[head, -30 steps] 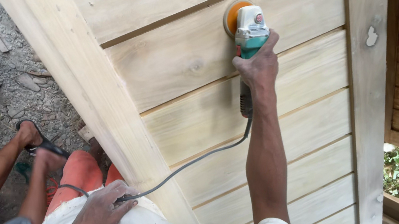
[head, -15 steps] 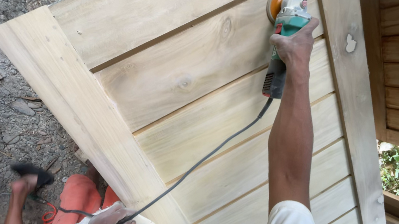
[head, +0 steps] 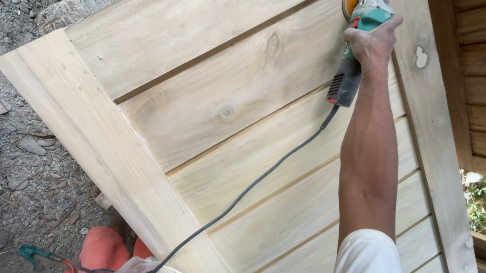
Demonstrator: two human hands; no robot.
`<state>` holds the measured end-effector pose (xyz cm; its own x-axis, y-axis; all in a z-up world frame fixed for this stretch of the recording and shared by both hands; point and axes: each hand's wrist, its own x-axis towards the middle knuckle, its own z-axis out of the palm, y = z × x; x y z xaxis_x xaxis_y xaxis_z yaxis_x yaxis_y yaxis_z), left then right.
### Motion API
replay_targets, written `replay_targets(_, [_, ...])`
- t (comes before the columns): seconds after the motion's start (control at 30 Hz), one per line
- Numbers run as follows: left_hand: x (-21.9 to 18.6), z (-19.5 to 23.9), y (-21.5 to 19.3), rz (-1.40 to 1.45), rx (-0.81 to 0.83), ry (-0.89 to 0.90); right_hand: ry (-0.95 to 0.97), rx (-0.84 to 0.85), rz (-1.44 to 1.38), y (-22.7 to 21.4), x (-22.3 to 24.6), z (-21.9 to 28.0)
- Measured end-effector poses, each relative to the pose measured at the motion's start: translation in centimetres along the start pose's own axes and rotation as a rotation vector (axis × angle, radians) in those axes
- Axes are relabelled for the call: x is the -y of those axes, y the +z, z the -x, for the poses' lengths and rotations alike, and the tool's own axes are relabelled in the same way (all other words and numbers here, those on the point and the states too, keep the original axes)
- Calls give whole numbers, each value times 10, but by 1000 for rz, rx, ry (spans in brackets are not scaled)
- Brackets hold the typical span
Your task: The person uses an electric orbital sander to smooth the surface of a large wooden door or panel. They systematically move the sander across the flat panels and along the frame edges, occasionally using their left hand to steady the wood or guide the tool.
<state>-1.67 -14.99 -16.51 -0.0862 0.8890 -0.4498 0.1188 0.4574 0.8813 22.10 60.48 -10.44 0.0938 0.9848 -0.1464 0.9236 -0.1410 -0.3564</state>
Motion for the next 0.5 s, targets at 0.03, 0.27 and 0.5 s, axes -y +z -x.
replay_targets(0.03, [-2,2,-1,-7,19,-14,-3,-1,-1,2,-1,0])
replay_targets(0.27, [-3,-8,-7,-40,61,-28,-12,-2,13,10,-5,-12])
replay_targets(0.5, [-1,-1,-2,69,-26,30,-89,-20,-40,18,3,6])
